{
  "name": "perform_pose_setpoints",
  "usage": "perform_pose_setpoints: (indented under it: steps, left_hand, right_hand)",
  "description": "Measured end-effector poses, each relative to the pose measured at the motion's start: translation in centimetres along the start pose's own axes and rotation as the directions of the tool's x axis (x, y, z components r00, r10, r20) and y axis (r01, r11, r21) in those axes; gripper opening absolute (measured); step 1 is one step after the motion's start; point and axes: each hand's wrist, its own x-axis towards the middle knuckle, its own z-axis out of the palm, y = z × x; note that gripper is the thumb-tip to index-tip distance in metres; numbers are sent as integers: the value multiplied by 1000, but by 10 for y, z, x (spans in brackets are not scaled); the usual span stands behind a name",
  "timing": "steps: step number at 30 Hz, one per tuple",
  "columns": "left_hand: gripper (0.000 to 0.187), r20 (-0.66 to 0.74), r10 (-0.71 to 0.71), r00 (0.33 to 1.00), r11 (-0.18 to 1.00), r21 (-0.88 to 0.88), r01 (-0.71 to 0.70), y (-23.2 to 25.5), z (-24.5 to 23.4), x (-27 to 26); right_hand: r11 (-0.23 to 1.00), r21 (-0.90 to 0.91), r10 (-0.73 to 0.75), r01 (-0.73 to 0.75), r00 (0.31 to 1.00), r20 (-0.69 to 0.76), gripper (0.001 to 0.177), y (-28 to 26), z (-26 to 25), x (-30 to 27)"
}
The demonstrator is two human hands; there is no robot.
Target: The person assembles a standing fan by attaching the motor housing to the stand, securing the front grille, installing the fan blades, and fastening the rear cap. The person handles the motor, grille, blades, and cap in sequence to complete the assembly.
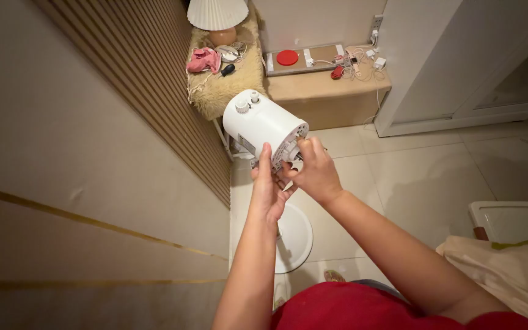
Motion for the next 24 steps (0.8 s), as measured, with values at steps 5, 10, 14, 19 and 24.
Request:
perform_pose_setpoints:
  steps: [5,10,14,19,24]
  left_hand:
    - [87,-74,-88,993,993,70,93,21,21,-22]
    - [106,-308,-11,951,952,288,104,23,22,-28]
    - [123,-311,252,917,936,319,-149,30,17,-20]
    - [112,-217,615,758,566,791,-233,34,23,2]
    - [95,-1,874,486,160,945,-286,62,19,39]
  right_hand:
    - [855,396,249,-336,934,255,72,-20,-33,14]
    - [453,469,396,-758,642,656,92,-24,-46,39]
    - [306,425,377,-852,519,767,98,-20,-57,48]
    - [170,519,283,-838,546,789,104,-18,-46,41]
    - [125,463,439,-878,467,768,90,-29,-39,31]
